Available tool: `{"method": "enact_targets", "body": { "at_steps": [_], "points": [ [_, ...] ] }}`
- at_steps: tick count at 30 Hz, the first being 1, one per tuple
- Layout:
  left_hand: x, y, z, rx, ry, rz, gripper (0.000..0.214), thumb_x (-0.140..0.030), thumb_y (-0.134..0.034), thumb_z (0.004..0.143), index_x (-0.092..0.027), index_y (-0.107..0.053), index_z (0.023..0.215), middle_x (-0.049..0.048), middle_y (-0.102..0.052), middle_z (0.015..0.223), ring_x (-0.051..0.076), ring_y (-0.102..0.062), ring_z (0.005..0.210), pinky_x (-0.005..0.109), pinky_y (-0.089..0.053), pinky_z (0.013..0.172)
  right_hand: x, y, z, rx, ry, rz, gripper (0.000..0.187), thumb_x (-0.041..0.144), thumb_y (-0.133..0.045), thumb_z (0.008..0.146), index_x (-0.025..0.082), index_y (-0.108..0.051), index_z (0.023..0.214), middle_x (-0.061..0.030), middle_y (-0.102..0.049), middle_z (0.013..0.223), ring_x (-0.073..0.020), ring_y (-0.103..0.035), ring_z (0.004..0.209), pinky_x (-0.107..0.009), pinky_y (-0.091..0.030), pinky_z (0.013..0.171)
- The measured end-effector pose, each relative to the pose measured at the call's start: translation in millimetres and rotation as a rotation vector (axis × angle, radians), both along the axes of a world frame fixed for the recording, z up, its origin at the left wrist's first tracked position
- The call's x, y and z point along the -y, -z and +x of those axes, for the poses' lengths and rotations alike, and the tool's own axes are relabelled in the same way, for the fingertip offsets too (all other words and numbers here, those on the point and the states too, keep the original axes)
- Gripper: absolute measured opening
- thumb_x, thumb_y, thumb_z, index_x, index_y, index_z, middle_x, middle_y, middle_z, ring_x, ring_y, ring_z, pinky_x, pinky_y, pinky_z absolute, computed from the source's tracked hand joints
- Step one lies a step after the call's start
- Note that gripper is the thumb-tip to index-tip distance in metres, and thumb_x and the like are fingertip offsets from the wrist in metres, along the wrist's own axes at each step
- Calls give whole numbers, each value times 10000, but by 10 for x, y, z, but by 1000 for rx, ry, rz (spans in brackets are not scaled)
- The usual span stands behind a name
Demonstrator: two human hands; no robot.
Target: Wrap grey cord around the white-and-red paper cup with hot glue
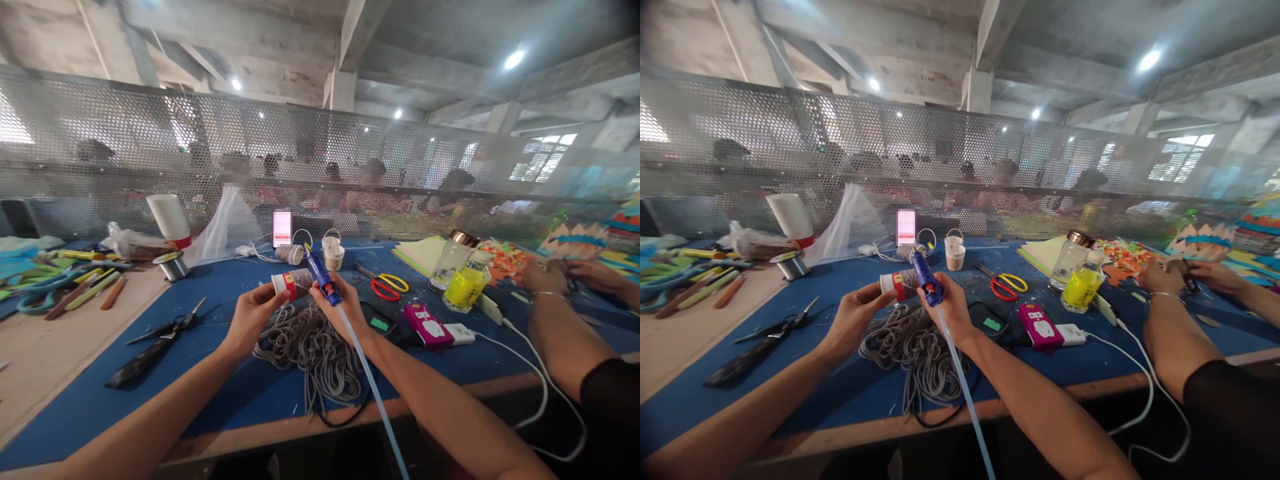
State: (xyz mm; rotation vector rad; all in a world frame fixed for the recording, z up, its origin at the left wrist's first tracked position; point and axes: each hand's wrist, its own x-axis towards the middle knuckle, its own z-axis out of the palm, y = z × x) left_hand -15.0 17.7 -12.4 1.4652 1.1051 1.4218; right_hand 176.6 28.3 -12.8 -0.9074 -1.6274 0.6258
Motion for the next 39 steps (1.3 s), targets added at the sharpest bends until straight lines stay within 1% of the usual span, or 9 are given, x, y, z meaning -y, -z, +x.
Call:
{"method": "enact_targets", "body": {
  "at_steps": [3,6,9,13,18,22,27,32,39],
  "points": [
    [3,1,-11,-8,-14,14,349,-397,-712,766,-155,-744,1015,68,-762,973,228,-680,866,325,-520,803,-24,13,16,-15,-9,-22,241,410,-599,849,178,-618,911,-7,-616,790,-133,-548,701,-250,-450,704],
    [1,1,-21,-5,-23,25,330,-379,-710,773,-157,-742,1015,58,-760,948,224,-673,874,322,-507,825,-26,37,15,10,-26,-78,257,434,-584,856,190,-622,926,8,-605,735,-126,-536,642,-242,-445,655],
    [-1,3,-16,33,-14,4,335,-375,-721,767,-152,-738,1016,56,-759,924,220,-670,853,314,-502,807,-13,50,-6,23,-59,-115,251,438,-616,830,197,-607,902,15,-611,727,-125,-535,630,-239,-444,639],
    [-4,14,4,103,12,-30,346,-373,-732,761,-149,-733,1024,59,-759,924,219,-668,837,308,-499,793,21,57,-56,28,-89,-59,249,403,-676,781,190,-571,855,1,-650,799,-135,-559,711,-247,-451,711],
    [-14,20,9,133,17,-32,330,-359,-752,746,-151,-742,1002,53,-761,921,209,-663,852,301,-483,837,41,79,-74,20,-113,-51,237,383,-657,796,184,-541,856,9,-618,784,-122,-538,694,-235,-436,684],
    [-20,25,-1,149,15,-40,309,-349,-756,744,-156,-746,986,39,-759,912,188,-650,826,273,-470,813,16,78,-45,36,-74,-30,231,394,-647,801,186,-556,844,22,-577,730,-119,-508,656,-239,-425,660],
    [-17,19,-3,183,15,-54,344,-349,-757,745,-148,-740,1023,44,-755,906,190,-642,832,270,-466,807,-12,75,-45,35,-56,-57,251,416,-662,790,190,-563,834,26,-572,707,-122,-496,634,-241,-415,628],
    [-32,22,22,251,30,-65,358,-332,-763,742,-137,-733,1040,61,-751,922,201,-647,868,291,-465,853,13,109,-107,40,-52,-29,237,360,-692,759,191,-544,837,26,-593,739,-123,-500,654,-244,-416,655],
    [-41,41,29,283,57,-83,344,-324,-768,735,-123,-735,1013,72,-752,902,199,-655,836,308,-474,850,30,119,-139,-16,-54,1,155,287,-634,791,193,-513,818,46,-529,705,-103,-450,627,-228,-402,633]
  ]
}}
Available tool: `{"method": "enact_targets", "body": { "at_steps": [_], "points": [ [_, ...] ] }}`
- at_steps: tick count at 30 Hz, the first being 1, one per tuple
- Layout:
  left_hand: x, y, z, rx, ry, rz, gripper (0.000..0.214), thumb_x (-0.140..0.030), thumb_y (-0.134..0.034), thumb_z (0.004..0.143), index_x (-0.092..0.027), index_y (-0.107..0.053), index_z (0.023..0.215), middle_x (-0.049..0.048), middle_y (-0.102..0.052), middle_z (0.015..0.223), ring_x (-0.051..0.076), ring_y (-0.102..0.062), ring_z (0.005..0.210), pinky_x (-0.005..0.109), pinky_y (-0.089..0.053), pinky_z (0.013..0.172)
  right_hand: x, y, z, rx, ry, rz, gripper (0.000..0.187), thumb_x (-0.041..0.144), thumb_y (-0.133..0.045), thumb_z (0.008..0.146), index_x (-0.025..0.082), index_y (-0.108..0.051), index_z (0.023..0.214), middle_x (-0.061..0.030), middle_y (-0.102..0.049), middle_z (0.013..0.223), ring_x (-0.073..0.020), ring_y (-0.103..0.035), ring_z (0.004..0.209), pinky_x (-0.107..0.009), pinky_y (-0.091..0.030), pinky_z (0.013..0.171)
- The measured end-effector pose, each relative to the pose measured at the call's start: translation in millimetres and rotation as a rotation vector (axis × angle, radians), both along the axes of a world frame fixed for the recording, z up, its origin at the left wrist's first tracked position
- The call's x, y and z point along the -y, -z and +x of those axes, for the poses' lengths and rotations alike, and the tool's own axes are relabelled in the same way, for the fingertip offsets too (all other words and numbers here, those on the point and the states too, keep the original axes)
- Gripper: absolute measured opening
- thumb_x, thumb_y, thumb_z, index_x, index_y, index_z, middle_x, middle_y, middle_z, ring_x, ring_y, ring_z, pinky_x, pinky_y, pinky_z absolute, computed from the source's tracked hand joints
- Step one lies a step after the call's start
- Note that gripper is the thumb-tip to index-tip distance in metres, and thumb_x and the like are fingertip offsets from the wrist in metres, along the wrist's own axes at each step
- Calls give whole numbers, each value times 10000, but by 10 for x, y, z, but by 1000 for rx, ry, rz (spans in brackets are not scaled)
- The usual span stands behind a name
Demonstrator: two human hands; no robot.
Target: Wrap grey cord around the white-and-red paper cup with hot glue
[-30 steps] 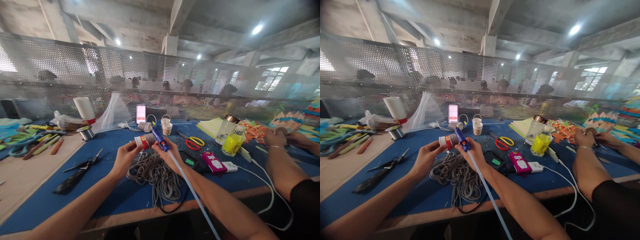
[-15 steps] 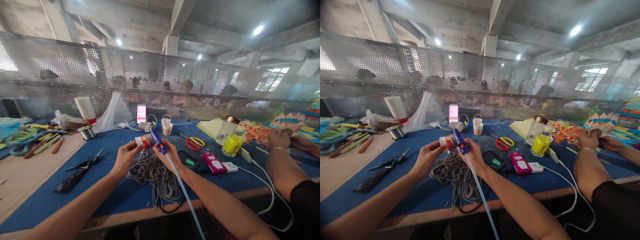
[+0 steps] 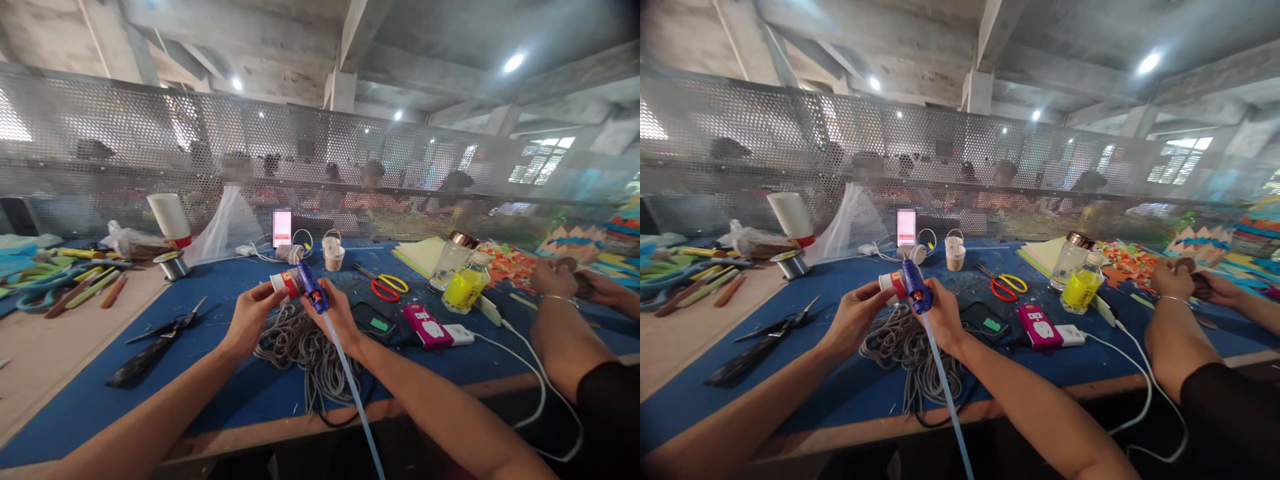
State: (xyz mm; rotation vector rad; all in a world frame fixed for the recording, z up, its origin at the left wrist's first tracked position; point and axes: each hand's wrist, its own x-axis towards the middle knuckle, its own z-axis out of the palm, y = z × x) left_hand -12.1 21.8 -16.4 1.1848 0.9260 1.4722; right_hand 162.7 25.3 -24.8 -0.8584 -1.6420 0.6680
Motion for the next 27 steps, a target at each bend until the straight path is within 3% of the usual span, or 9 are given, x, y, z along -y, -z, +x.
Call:
{"method": "enact_targets", "body": {
  "at_steps": [7,18,27],
  "points": [
    [-7,15,-30,-114,-63,45,318,-344,-769,722,-156,-751,979,46,-761,925,187,-651,821,277,-473,814,-80,9,31,-49,29,-11,112,272,-610,802,191,-564,865,14,-604,783,-120,-528,662,-253,-444,668],
    [55,-54,-16,-297,-84,97,316,-342,-707,774,-147,-731,1021,63,-758,986,215,-666,894,300,-481,842,-112,26,87,75,56,11,192,274,-592,785,190,-649,948,-13,-653,843,-156,-583,741,-266,-469,701],
    [81,-52,17,-344,-96,138,314,-349,-706,768,-153,-731,1012,42,-759,928,204,-665,820,277,-496,742,-71,-59,118,118,24,10,131,220,-570,757,198,-654,854,-6,-644,825,-142,-578,723,-238,-461,663]
  ]
}}
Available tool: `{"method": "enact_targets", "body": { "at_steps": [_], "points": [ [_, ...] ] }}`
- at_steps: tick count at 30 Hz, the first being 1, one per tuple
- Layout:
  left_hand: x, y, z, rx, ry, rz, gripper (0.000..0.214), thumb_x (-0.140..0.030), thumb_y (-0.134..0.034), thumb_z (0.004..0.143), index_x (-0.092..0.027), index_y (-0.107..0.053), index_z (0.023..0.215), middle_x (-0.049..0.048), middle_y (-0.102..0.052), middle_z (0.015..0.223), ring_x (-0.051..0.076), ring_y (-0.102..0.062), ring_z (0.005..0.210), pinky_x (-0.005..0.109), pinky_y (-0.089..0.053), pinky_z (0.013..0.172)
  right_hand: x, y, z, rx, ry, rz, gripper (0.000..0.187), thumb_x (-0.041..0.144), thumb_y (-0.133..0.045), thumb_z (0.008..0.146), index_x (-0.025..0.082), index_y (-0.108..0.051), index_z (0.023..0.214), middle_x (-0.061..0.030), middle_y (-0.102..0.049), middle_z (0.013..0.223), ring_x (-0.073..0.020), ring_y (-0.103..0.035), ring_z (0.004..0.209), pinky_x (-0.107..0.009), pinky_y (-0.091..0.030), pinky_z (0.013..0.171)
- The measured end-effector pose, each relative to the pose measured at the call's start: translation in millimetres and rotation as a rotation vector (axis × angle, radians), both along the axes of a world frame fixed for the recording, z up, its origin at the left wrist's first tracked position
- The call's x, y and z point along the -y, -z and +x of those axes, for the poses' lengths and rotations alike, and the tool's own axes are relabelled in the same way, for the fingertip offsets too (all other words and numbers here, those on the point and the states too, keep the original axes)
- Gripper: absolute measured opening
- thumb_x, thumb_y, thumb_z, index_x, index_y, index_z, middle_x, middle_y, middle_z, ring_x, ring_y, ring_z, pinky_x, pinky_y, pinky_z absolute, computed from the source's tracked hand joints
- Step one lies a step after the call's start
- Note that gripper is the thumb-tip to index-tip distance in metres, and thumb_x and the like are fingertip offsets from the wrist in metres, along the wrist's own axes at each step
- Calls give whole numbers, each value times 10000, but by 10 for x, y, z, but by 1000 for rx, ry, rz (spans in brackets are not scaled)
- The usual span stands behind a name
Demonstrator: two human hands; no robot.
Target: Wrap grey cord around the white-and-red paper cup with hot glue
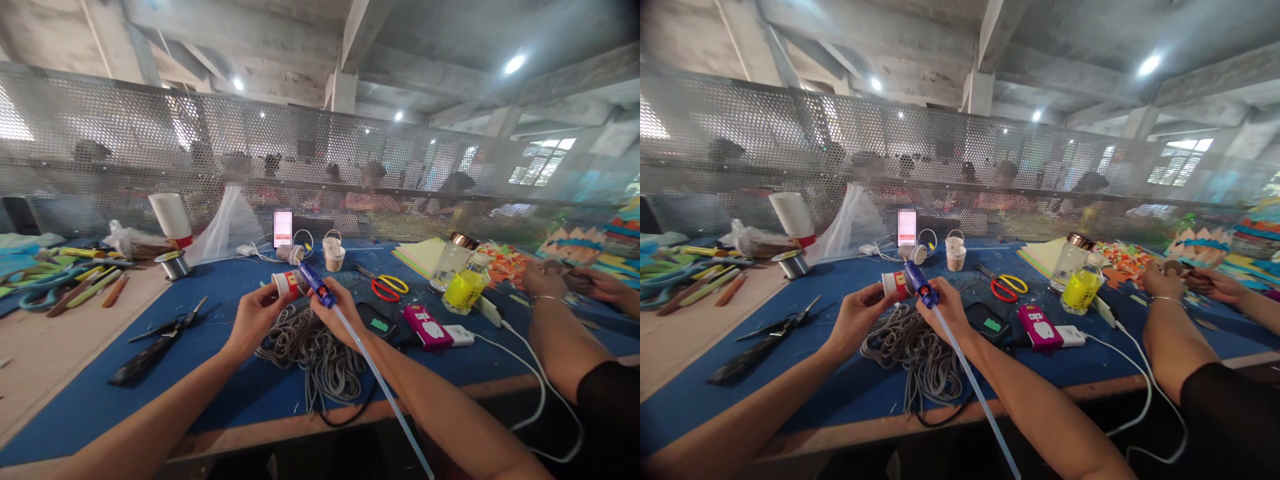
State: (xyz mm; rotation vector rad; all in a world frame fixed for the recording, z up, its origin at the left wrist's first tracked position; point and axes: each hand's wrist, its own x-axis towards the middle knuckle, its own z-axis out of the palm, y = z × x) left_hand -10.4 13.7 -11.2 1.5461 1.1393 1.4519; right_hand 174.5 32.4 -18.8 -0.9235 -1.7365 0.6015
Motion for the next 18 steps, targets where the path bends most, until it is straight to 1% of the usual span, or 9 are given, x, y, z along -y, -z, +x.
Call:
{"method": "enact_targets", "body": {
  "at_steps": [3,5,7,9,11,14,18],
  "points": [
    [1,7,1,-13,-10,-4,338,-363,-707,762,-146,-730,1020,47,-757,919,206,-661,792,274,-489,706,11,-2,-7,-53,-12,-24,103,243,-562,777,197,-633,835,2,-626,772,-124,-553,639,-230,-454,605],
    [-9,21,-8,-28,-12,-7,341,-369,-706,765,-147,-730,1022,48,-756,906,203,-657,777,265,-479,684,20,2,-19,-101,-30,-89,123,277,-550,800,196,-629,850,10,-613,728,-109,-518,556,-225,-438,540],
    [-18,38,-18,-54,-14,-7,341,-376,-699,773,-153,-730,1028,42,-754,888,199,-648,761,252,-466,652,27,1,-29,-157,-62,-162,165,316,-540,818,192,-629,882,4,-624,736,-100,-493,515,-218,-416,480],
    [-23,50,-24,-86,-21,1,330,-383,-693,774,-159,-737,1013,35,-751,868,201,-641,752,243,-451,621,31,-11,-28,-191,-86,-195,202,341,-544,821,186,-636,914,-12,-645,774,-101,-495,523,-212,-406,458],
    [-19,54,-23,-118,-34,12,316,-383,-691,771,-166,-743,994,28,-749,855,207,-637,755,241,-441,609,31,-34,-11,-183,-90,-181,225,349,-554,823,181,-651,936,-15,-647,770,-102,-503,539,-212,-412,475],
    [-5,47,-20,-173,-40,22,314,-382,-666,794,-171,-738,1015,25,-747,878,212,-632,789,248,-441,652,22,-70,33,-125,-87,-137,246,360,-573,832,183,-674,969,-5,-636,743,-111,-526,571,-228,-438,543],
    [8,36,-26,-200,-24,15,332,-401,-636,821,-172,-728,1043,31,-745,901,216,-629,810,262,-438,695,-12,-83,85,-52,-55,-56,228,362,-630,813,199,-682,964,-26,-663,847,-157,-596,738,-275,-474,700]
  ]
}}
